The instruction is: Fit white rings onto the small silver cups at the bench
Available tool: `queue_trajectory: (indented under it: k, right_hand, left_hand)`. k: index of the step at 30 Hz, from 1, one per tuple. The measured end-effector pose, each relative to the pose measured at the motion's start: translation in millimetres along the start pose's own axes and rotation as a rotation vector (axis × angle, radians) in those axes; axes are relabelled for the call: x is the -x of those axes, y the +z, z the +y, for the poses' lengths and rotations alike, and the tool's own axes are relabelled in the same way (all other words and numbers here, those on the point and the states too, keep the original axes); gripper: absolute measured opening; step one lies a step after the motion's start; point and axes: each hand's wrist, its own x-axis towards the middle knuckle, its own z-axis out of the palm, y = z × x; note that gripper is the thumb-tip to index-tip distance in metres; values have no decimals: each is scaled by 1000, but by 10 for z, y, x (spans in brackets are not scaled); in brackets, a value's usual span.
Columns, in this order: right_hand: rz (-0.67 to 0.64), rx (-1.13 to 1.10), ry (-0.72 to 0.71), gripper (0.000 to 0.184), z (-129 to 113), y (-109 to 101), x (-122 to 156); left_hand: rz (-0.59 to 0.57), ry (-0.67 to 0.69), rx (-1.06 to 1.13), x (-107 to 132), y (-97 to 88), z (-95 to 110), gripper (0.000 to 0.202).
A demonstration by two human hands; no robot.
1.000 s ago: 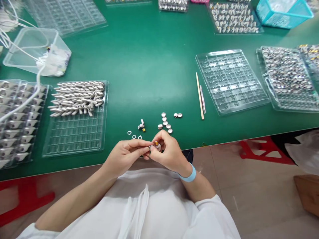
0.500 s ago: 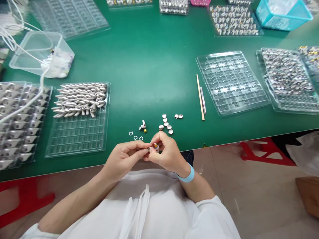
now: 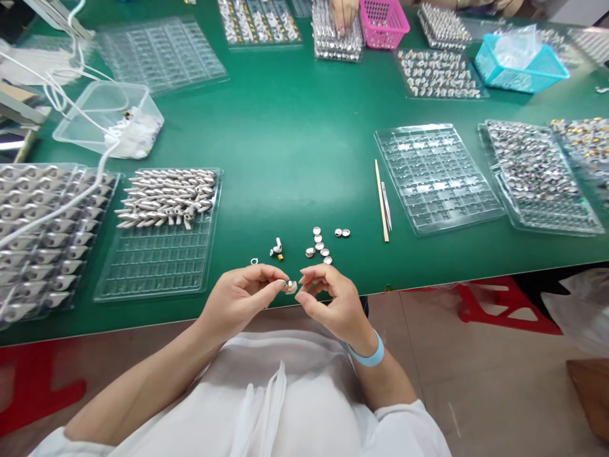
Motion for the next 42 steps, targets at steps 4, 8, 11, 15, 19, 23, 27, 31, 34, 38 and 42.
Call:
queue_trajectory:
  k: [4,8,11,15,19,23,27,31,34,38,42]
  right_hand:
    - [23,150,-72,28,-76,5,5]
    - [67,367,-227,22,-152,85,-7]
    - [126,490,-355,17,-147,157,-5]
    - [181,517,-401,21,-99,192,5]
    - [233,442,-328,23,-69,176,22]
    - [288,287,-214,20,-11,191,42]
    - [321,52,-128,13,79,243,50]
    - [277,-160,-68,9,158,291,44]
    - [259,-256,-21,11,201,315,36]
    - [228,-352,9,12,237,338,26]
    - [210,-331,13,15,240,357,21]
  left_hand:
    - [8,91,-150,11,29,-38,11]
    - [22,180,-264,18,50,-49,11]
    - [62,200,-276,20,65,-55,11]
    - [82,171,-211,18,73,-64,13]
    - [123,149,-157,26,62,-63,14]
    - [105,90,-24,49,60,-34,15]
    - [-9,-122,241,53,80,-36,20]
    - [-36,-254,489,32,86,-118,28]
    - [-78,-250,558,19,68,-161,39]
    - [-133,-189,488,14,39,-149,27]
    - [-49,-70,396,23,23,-149,19]
